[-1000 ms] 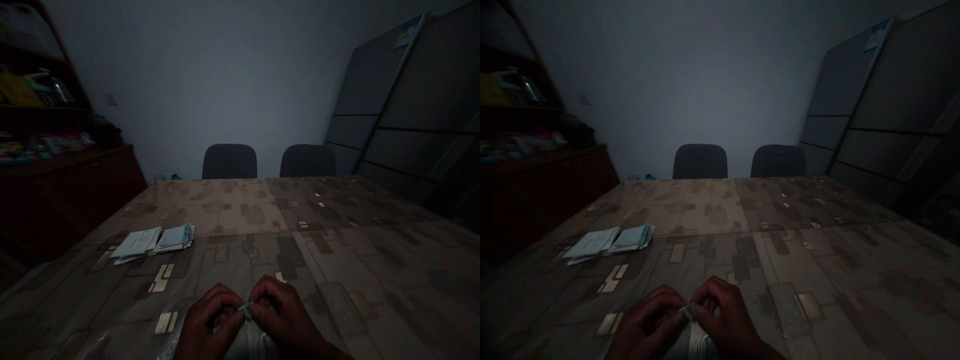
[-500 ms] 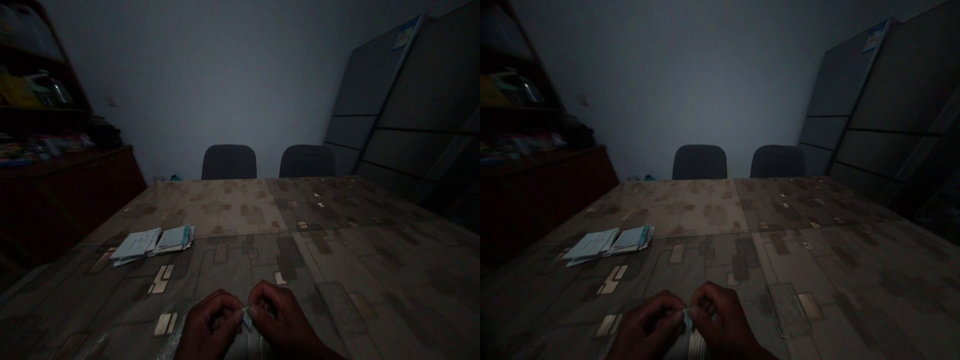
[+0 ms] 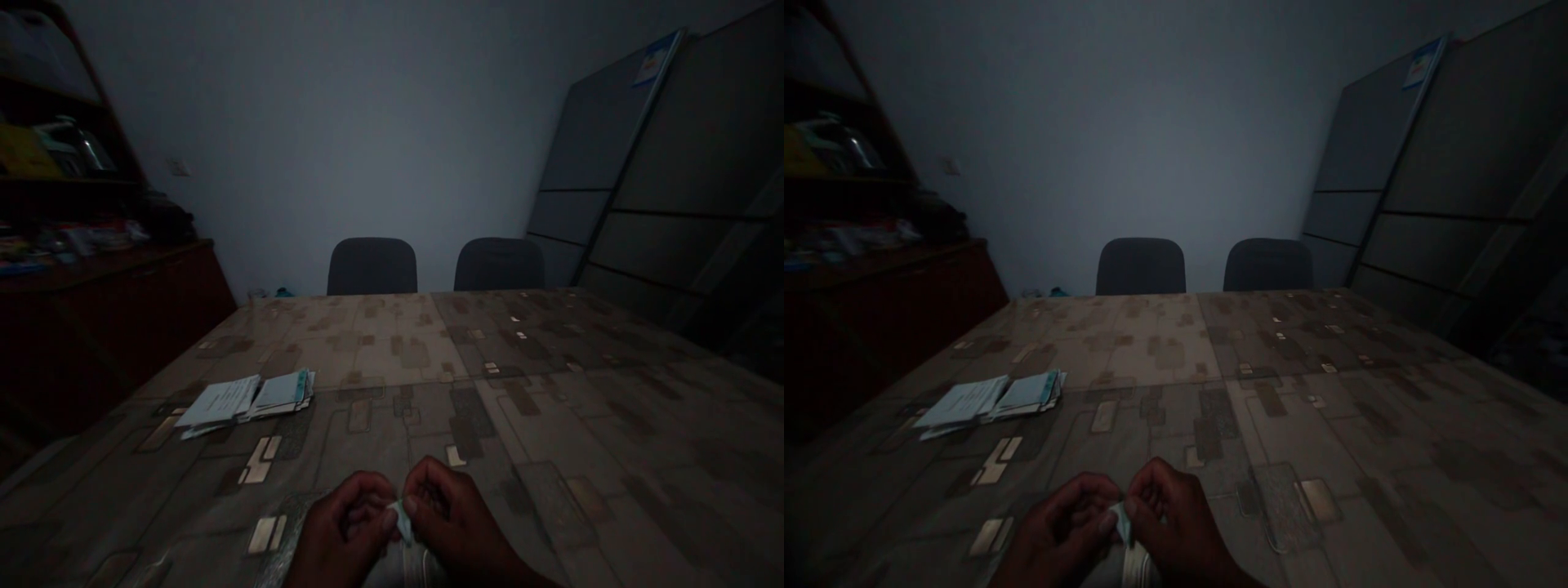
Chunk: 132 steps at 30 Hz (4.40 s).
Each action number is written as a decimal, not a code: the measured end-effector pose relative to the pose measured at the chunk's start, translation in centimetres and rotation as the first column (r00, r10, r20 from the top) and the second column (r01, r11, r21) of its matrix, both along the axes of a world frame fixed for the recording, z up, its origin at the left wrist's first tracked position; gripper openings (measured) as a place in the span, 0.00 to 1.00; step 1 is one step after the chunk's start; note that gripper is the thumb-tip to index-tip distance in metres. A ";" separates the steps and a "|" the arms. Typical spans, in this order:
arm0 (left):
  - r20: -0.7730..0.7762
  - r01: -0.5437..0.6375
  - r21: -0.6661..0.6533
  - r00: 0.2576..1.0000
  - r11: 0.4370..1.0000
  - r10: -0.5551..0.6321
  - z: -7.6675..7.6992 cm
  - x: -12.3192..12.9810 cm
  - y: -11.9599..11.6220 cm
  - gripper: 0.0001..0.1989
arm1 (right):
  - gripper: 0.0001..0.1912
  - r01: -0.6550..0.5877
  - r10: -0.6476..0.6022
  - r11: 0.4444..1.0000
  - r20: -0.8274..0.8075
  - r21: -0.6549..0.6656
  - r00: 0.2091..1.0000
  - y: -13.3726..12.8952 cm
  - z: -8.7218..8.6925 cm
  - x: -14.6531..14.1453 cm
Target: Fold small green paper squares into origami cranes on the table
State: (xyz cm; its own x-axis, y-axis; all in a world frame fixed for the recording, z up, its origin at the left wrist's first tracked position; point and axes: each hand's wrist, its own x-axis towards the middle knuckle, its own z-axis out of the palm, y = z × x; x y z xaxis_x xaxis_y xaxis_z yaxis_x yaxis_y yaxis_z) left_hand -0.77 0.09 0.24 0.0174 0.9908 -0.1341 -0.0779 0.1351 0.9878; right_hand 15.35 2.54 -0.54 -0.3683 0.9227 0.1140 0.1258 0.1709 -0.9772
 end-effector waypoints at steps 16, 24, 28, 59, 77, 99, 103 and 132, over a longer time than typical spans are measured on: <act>0.074 -0.037 0.036 0.997 0.999 0.034 -0.7 -0.2 0.2 0.12 | 0.12 -0.049 0.040 0.995 -0.107 -0.084 0.993 -0.2 -0.2 -0.7; 0.091 -0.075 -0.010 0.993 0.997 0.076 -0.5 -0.3 0.7 0.12 | 0.18 -0.086 0.049 0.981 -0.206 -0.176 0.977 0.2 -0.9 -0.3; 0.121 -0.081 -0.006 0.989 0.997 0.081 -0.4 -0.2 0.5 0.12 | 0.16 -0.090 0.074 0.989 -0.137 -0.119 0.988 0.0 -0.5 -0.3; 0.139 -0.041 -0.021 0.989 0.999 0.044 0.0 -0.2 0.5 0.14 | 0.09 -0.037 0.033 0.985 0.028 0.166 0.999 0.0 0.1 0.4; 0.138 -0.052 -0.051 0.989 0.997 0.058 -0.2 -0.1 0.5 0.11 | 0.10 -0.032 0.000 0.987 -0.197 -0.156 0.980 0.2 -1.3 0.0; 0.121 -0.057 -0.035 0.991 0.998 0.061 0.1 0.2 0.2 0.07 | 0.09 -0.016 -0.001 0.993 -0.145 -0.119 0.989 0.0 -1.1 -0.1; 0.084 -0.052 -0.042 0.995 0.998 0.056 0.2 0.3 0.2 0.06 | 0.12 -0.035 0.019 0.994 -0.149 -0.105 0.989 0.1 -1.2 0.1; -0.151 -0.002 0.244 0.988 0.970 0.040 0.3 -0.4 -0.2 0.04 | 0.24 -0.027 -0.010 0.964 -0.140 -0.264 0.990 0.0 0.0 -0.3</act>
State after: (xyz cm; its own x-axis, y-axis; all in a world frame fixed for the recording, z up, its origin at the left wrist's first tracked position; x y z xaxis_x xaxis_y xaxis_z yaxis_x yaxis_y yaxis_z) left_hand -1.12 -0.13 0.53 -0.0056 0.9938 0.1107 0.0775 -0.1099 0.9909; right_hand 15.06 2.56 -0.57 -0.3743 0.9236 -0.0832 -0.0146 -0.0956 -0.9953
